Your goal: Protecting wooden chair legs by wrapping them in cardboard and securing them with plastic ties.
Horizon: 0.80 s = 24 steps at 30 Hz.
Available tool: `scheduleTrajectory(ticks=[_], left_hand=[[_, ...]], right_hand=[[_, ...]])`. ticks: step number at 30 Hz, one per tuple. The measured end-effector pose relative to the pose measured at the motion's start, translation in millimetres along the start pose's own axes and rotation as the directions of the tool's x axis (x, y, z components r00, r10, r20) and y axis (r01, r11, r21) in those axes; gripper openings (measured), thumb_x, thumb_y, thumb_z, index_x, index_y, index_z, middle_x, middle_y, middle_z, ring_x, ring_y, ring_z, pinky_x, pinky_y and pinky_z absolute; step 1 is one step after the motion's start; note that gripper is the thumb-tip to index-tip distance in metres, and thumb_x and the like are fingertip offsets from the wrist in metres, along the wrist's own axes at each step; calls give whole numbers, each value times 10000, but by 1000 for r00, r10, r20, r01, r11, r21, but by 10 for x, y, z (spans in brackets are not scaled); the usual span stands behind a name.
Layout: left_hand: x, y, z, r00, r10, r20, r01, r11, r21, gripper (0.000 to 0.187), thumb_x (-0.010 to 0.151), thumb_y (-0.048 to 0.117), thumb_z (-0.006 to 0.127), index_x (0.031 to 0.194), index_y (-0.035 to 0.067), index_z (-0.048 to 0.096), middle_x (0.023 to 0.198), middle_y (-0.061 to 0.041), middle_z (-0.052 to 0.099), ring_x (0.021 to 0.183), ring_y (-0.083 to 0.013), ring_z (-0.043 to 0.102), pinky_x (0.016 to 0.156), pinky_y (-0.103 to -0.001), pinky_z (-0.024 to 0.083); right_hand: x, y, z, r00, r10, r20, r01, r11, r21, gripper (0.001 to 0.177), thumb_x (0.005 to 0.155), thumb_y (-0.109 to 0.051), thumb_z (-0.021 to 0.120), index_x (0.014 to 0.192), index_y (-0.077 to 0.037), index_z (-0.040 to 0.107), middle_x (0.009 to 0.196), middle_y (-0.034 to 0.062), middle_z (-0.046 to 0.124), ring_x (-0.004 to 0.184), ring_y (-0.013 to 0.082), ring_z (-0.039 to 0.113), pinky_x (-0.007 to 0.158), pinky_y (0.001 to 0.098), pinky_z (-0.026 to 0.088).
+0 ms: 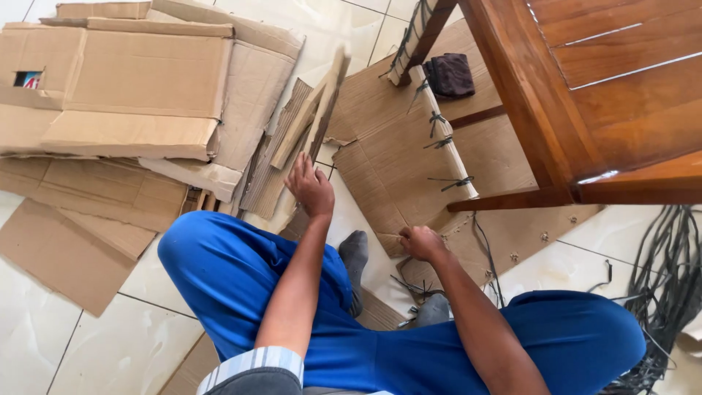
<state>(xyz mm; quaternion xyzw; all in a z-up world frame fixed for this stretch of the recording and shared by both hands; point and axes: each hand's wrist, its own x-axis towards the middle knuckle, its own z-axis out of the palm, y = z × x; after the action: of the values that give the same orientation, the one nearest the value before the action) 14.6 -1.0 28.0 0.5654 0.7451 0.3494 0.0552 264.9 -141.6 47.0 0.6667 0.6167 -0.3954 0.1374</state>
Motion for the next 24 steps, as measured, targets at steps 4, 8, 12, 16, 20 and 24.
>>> scheduleTrajectory(ticks=[4,8,12,16,20,24], left_hand=[[-295,324,-31,986,169,-7,-168,976,-142,528,890,99,661,1416,92,615,1529,-115,521,1356,-363,513,1144,-655,301],[-830,465,-5,918,395,48,-371,893,-255,446,981,104,551,1421,51,598,1608,-138,451,1467,-339,428,1221,-578,177],[-1334,478,-33,759,644,101,-579,737,-348,401,969,132,541,1355,79,638,1572,-95,500,1447,-328,454,1252,-572,163],[-1523,578,-192,656,748,98,-683,644,-344,361,946,138,572,1285,140,694,1566,-48,517,1421,-302,493,1233,-605,185],[-1531,726,-181,670,735,99,-614,625,-482,258,942,252,610,1184,188,674,1486,-58,548,1357,-302,546,1215,-565,290],[-1355,1130,-63,828,554,86,-341,620,-707,453,973,335,622,1344,81,563,1457,-167,500,1357,-381,530,1160,-523,378]], right_hand=[[158,-107,-80,964,-52,-262,92,985,144,335,958,-381,563,1215,-280,753,1172,55,772,1115,324,720,958,487,591],[-121,-487,-578,767,21,-641,508,591,627,523,981,-319,711,1434,-108,558,1321,190,660,1146,354,681,915,452,598],[-27,-381,-706,728,195,-657,616,233,752,703,943,-270,815,1506,-52,456,1316,150,639,1125,230,650,955,384,595],[-367,-349,-871,690,427,-585,467,355,810,284,872,-302,849,898,-65,694,667,26,598,651,117,580,593,286,471],[-500,-66,-832,763,327,-558,457,339,823,191,807,-200,865,870,-73,738,707,34,651,664,124,595,597,281,471],[-747,202,-766,780,242,-578,502,311,807,266,824,-8,790,1084,13,734,977,104,705,898,199,657,859,362,547]])
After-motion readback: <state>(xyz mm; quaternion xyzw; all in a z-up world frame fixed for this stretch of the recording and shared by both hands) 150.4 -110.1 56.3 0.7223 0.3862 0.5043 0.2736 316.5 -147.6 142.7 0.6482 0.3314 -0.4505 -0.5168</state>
